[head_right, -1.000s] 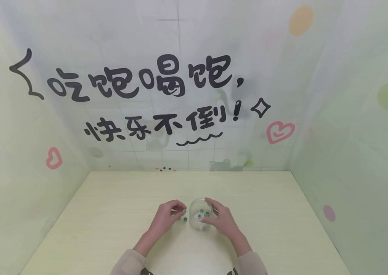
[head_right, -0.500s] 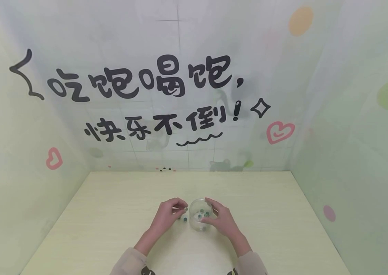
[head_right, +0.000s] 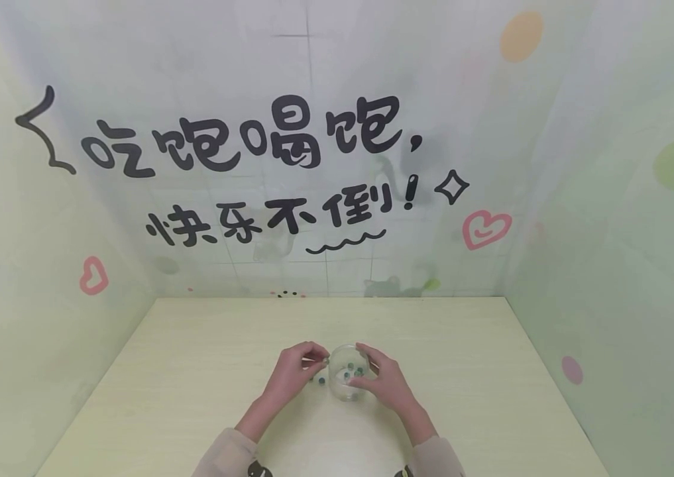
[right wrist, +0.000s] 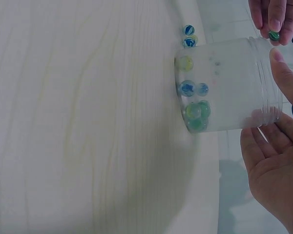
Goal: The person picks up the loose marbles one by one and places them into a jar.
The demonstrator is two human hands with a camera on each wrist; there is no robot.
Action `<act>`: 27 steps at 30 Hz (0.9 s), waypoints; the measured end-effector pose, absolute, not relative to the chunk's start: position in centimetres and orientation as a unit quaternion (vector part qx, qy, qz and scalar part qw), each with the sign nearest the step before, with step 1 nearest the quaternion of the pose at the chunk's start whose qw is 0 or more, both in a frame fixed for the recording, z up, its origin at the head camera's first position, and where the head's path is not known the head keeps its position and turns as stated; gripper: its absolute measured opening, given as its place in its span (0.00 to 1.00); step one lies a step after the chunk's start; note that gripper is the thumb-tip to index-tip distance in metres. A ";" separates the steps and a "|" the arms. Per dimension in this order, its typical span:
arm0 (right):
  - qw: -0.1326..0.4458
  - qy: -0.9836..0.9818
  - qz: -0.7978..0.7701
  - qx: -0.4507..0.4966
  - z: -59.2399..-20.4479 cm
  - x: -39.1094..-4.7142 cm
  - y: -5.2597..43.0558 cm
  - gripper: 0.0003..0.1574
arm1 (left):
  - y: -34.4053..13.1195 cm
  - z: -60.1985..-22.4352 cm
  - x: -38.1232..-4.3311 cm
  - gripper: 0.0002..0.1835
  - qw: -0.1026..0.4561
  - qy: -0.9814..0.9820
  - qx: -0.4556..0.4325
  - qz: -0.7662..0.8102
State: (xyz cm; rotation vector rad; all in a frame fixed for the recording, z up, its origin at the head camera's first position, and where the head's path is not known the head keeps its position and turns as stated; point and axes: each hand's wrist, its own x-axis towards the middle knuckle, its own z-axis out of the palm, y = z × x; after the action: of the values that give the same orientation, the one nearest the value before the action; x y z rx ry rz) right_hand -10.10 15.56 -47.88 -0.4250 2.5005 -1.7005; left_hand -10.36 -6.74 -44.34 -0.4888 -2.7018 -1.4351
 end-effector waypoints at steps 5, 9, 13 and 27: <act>0.042 0.819 -0.555 -0.140 -47.9 -10.1 15.6 0.44 | -6.5 -44.3 -10.4 0.07 0.021 -0.871 -0.157 -0.464; 0.043 0.818 -0.555 -0.142 -47.8 -10.1 15.6 0.44 | -6.4 -44.2 -10.5 0.07 0.021 -0.870 -0.160 -0.466; 0.043 0.817 -0.556 -0.145 -47.8 -10.1 15.6 0.45 | -6.3 -44.2 -10.5 0.07 0.021 -0.870 -0.165 -0.464; 0.041 0.822 -0.550 -0.141 -47.8 -10.0 15.6 0.45 | -5.9 -43.7 -10.4 0.07 0.026 -0.871 -0.177 -0.458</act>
State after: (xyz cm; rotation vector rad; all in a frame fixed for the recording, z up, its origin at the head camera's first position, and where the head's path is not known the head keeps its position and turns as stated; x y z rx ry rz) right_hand -10.02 15.58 -47.75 -0.4320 2.5170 -1.6833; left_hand -10.41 -5.87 -43.74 -0.5458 -2.6916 -1.4167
